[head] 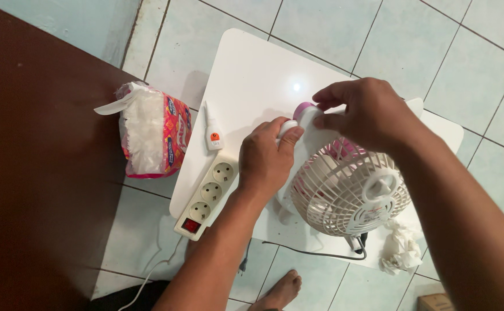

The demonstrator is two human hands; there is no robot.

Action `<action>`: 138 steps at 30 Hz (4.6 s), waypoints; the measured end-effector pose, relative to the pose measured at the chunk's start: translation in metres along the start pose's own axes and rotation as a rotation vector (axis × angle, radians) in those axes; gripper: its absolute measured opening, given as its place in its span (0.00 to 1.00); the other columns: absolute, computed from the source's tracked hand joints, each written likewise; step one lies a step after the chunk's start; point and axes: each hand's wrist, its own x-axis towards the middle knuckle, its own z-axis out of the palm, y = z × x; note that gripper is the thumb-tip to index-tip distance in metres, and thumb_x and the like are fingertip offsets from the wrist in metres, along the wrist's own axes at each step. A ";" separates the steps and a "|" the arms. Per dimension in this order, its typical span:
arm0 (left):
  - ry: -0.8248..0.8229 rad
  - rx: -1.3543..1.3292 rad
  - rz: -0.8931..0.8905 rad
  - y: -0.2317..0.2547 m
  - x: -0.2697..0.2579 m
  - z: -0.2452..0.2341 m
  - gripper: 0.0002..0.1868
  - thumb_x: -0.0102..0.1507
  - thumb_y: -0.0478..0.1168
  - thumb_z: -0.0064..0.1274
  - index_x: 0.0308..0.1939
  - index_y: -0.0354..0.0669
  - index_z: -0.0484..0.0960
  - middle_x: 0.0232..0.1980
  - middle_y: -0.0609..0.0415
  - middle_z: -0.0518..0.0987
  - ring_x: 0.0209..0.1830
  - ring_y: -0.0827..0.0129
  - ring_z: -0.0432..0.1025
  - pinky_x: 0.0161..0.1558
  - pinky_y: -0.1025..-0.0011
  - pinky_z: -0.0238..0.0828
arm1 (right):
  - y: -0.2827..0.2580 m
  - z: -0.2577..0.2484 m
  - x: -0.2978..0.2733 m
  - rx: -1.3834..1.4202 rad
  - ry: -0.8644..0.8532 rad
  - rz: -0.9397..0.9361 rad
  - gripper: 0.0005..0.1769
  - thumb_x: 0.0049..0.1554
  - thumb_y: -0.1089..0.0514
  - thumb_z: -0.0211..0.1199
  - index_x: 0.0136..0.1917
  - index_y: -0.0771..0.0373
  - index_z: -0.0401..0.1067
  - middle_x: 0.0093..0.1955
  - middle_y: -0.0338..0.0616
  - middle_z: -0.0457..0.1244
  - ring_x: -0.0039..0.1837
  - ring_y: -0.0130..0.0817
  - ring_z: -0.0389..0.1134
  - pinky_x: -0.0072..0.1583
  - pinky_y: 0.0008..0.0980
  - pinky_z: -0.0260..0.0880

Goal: The person assembles a small white and pink electric fan on a white table. They use a screwdriver to tighten screws on the fan's base and cage, securing the components together.

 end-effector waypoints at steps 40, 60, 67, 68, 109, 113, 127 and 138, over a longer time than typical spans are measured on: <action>-0.084 -0.014 -0.088 0.002 -0.004 -0.001 0.18 0.66 0.52 0.53 0.47 0.42 0.84 0.40 0.47 0.84 0.36 0.57 0.78 0.41 0.63 0.73 | 0.003 -0.002 -0.009 -0.113 -0.156 0.040 0.22 0.62 0.50 0.60 0.69 0.42 0.67 0.55 0.42 0.71 0.54 0.39 0.75 0.58 0.39 0.74; -0.048 0.111 -0.168 0.012 0.015 0.000 0.25 0.56 0.61 0.61 0.43 0.45 0.88 0.27 0.53 0.84 0.24 0.67 0.78 0.30 0.68 0.73 | 0.273 0.221 -0.184 0.136 0.303 0.575 0.20 0.55 0.48 0.67 0.58 0.59 0.77 0.48 0.47 0.73 0.46 0.41 0.76 0.52 0.38 0.74; -0.071 -0.012 0.004 -0.003 0.015 0.003 0.20 0.63 0.54 0.56 0.49 0.42 0.85 0.41 0.52 0.87 0.40 0.67 0.82 0.44 0.70 0.75 | 0.246 0.245 -0.158 0.223 0.322 0.652 0.20 0.55 0.51 0.70 0.54 0.67 0.74 0.45 0.50 0.73 0.46 0.42 0.75 0.51 0.38 0.73; -0.081 -0.028 0.017 -0.005 0.013 0.004 0.19 0.65 0.52 0.54 0.50 0.42 0.85 0.43 0.52 0.87 0.42 0.67 0.82 0.46 0.70 0.75 | 0.247 0.241 -0.159 0.245 0.339 0.637 0.20 0.55 0.51 0.69 0.54 0.67 0.74 0.45 0.49 0.73 0.46 0.41 0.75 0.51 0.37 0.73; -0.167 -0.203 -0.095 0.015 0.000 -0.008 0.19 0.58 0.45 0.58 0.50 0.41 0.86 0.36 0.56 0.86 0.35 0.76 0.78 0.43 0.74 0.76 | 0.034 0.111 -0.213 0.320 0.619 0.260 0.16 0.55 0.59 0.67 0.58 0.60 0.79 0.34 0.41 0.71 0.37 0.20 0.72 0.43 0.22 0.70; -0.174 -0.197 -0.095 0.015 0.000 -0.009 0.18 0.59 0.45 0.58 0.50 0.41 0.86 0.35 0.56 0.86 0.34 0.76 0.77 0.42 0.74 0.75 | 0.030 0.110 -0.211 0.351 0.607 0.271 0.16 0.55 0.59 0.67 0.58 0.60 0.79 0.34 0.41 0.72 0.38 0.20 0.72 0.43 0.22 0.70; -0.134 -0.164 -0.042 0.016 -0.003 -0.007 0.17 0.59 0.46 0.56 0.47 0.42 0.86 0.33 0.55 0.86 0.32 0.75 0.79 0.40 0.73 0.76 | 0.038 0.108 -0.216 0.341 0.577 0.353 0.16 0.53 0.58 0.73 0.53 0.63 0.75 0.33 0.40 0.69 0.32 0.20 0.70 0.38 0.22 0.68; -0.089 -0.107 -0.058 0.020 -0.005 -0.005 0.16 0.59 0.48 0.56 0.44 0.44 0.87 0.29 0.56 0.84 0.28 0.73 0.77 0.37 0.72 0.75 | 0.005 0.045 -0.222 0.005 0.643 0.107 0.24 0.46 0.65 0.74 0.57 0.60 0.80 0.50 0.51 0.68 0.37 0.30 0.69 0.39 0.26 0.68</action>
